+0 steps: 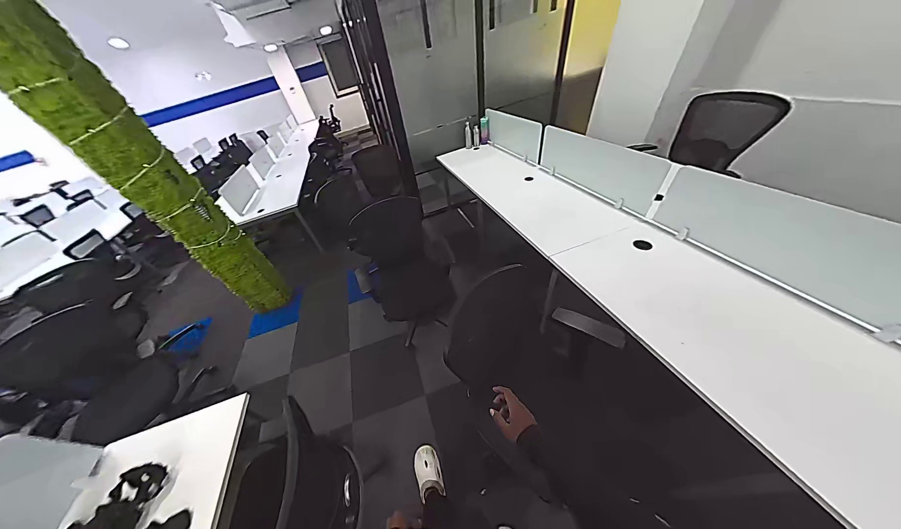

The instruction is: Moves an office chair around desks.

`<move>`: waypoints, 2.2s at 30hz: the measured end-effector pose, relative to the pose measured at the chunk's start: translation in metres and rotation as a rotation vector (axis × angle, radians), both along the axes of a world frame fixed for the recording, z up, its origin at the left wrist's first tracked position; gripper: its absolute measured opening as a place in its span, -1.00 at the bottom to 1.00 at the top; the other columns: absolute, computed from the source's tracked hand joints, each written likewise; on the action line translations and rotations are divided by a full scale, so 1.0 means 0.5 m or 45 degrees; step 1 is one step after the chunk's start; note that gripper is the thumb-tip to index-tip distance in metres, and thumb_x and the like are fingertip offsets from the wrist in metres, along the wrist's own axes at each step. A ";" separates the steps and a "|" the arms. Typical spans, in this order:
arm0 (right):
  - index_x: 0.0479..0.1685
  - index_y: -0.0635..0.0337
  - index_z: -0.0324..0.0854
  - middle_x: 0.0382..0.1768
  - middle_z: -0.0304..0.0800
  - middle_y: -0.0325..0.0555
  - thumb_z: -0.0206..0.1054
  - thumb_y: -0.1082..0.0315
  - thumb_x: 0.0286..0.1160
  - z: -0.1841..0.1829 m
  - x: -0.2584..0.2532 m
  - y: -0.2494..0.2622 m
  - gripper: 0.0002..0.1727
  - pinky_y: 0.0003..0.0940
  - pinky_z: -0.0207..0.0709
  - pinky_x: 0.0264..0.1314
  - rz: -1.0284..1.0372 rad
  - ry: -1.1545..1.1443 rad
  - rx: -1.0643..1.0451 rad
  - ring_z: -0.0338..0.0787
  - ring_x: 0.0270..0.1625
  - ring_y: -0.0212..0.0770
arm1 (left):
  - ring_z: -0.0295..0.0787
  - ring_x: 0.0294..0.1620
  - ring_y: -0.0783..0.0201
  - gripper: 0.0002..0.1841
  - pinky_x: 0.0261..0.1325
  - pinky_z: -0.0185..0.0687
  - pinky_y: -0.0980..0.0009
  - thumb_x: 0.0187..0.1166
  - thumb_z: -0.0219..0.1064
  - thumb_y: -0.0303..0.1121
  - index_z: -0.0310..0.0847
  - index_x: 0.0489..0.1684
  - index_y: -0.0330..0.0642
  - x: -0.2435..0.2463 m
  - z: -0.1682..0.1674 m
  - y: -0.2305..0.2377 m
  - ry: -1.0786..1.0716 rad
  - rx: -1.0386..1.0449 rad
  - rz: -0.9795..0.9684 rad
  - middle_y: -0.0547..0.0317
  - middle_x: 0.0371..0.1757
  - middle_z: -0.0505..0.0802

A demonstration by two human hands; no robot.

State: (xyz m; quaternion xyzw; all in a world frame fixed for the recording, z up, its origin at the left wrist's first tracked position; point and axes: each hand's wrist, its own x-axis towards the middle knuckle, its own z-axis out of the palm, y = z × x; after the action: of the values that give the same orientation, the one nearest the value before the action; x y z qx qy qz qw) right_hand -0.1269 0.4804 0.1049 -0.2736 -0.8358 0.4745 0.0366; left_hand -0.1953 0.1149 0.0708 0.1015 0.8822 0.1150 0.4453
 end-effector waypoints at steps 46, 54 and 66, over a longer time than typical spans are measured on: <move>0.39 0.25 0.61 0.35 0.74 0.23 0.43 0.33 0.46 0.093 -0.169 -0.195 -0.52 0.30 0.55 0.37 -0.597 -0.869 0.244 0.71 0.42 0.28 | -0.20 0.94 -0.24 -0.21 0.71 -0.32 -0.63 0.31 0.58 -0.37 0.48 0.68 0.28 -0.563 0.237 0.816 0.478 -0.009 -2.160 0.22 0.85 0.36; 0.39 0.26 0.61 0.33 0.78 0.19 0.26 0.52 0.55 0.090 -0.168 -0.210 -0.59 0.22 0.58 0.40 -0.655 -0.818 0.277 0.76 0.40 0.22 | -0.13 0.95 -0.11 -0.50 0.75 -0.09 -0.47 0.60 0.29 -0.45 0.66 0.51 0.22 -0.544 0.185 0.799 0.558 -0.015 -2.046 0.37 0.76 0.51; 0.42 0.23 0.52 0.18 0.80 0.32 0.26 0.53 0.59 0.140 -0.086 -0.225 -0.59 0.37 0.60 0.26 -0.526 -0.916 0.121 0.79 0.27 0.37 | -0.04 0.93 -0.06 -0.36 0.69 0.01 -0.51 0.35 0.49 -0.43 0.65 0.52 0.29 -0.490 0.165 0.718 0.703 0.119 -1.955 0.43 0.73 0.54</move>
State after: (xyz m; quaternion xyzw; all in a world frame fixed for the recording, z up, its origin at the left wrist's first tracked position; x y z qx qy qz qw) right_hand -0.1698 0.3681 0.1749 -0.5819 -0.7439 0.2921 -0.1506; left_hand -0.4403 0.4738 0.1532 0.7206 0.6391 -0.2146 0.1619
